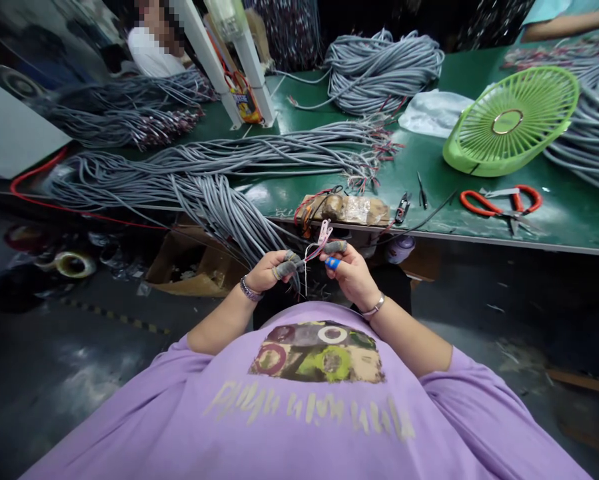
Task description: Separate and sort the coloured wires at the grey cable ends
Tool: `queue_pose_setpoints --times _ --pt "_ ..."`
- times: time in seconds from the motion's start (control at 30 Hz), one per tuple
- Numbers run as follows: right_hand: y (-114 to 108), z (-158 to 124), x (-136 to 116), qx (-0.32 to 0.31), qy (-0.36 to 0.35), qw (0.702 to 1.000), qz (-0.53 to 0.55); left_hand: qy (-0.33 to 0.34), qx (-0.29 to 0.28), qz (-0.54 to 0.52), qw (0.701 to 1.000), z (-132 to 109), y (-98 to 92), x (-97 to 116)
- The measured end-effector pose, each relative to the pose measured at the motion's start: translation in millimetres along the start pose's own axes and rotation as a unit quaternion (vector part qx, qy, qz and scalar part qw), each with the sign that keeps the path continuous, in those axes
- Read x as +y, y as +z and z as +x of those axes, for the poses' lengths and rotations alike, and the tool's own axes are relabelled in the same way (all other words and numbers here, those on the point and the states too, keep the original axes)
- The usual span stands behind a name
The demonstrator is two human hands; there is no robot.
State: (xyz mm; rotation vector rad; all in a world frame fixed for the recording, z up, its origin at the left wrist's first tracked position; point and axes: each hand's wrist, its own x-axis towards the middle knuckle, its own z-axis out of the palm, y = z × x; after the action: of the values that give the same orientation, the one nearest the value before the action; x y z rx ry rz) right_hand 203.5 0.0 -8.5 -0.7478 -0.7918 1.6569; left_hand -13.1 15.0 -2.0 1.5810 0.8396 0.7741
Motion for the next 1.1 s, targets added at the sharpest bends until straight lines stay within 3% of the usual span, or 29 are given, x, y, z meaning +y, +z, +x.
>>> queue_pose_setpoints --times 0.1,0.23,0.43,0.6,0.67,0.77,0.87,0.93,1.03,1.1 --pt "-5 1 -2 0.022 0.007 1.0 0.008 0.006 0.005 -0.018 1.0 1 0.1 0" --pt "-6 -6 -8 -0.014 -0.003 1.0 0.006 -0.009 -0.002 0.011 1.0 5 2.5 -1" --pt "0 -25 -11 -0.098 -0.082 0.978 -0.167 -0.004 -0.008 0.03 1.0 12 1.8 -4" --pt "-5 -20 -21 0.028 -0.178 0.975 -0.128 0.01 -0.032 -0.038 0.999 7 -6.9 -4" --pt "-5 -15 -23 0.039 -0.159 0.981 -0.103 0.013 -0.037 -0.052 0.998 4 -9.0 -4" --pt "0 -14 -21 0.003 -0.084 0.993 -0.086 -0.002 -0.045 -0.045 0.998 3 -9.0 -3" --pt "8 -21 -19 -0.023 -0.082 0.992 -0.095 -0.013 -0.037 -0.03 0.999 3 -7.1 -3" --pt "13 -29 -21 -0.053 -0.127 0.978 -0.16 -0.013 -0.033 -0.026 0.999 3 -6.4 -2" --pt "17 -39 -27 -0.136 -0.214 0.914 -0.317 -0.014 -0.042 -0.024 0.999 2 -7.3 -3" --pt "17 -41 -30 -0.161 -0.25 0.881 -0.369 -0.01 -0.048 -0.029 0.998 1 -8.9 -3"
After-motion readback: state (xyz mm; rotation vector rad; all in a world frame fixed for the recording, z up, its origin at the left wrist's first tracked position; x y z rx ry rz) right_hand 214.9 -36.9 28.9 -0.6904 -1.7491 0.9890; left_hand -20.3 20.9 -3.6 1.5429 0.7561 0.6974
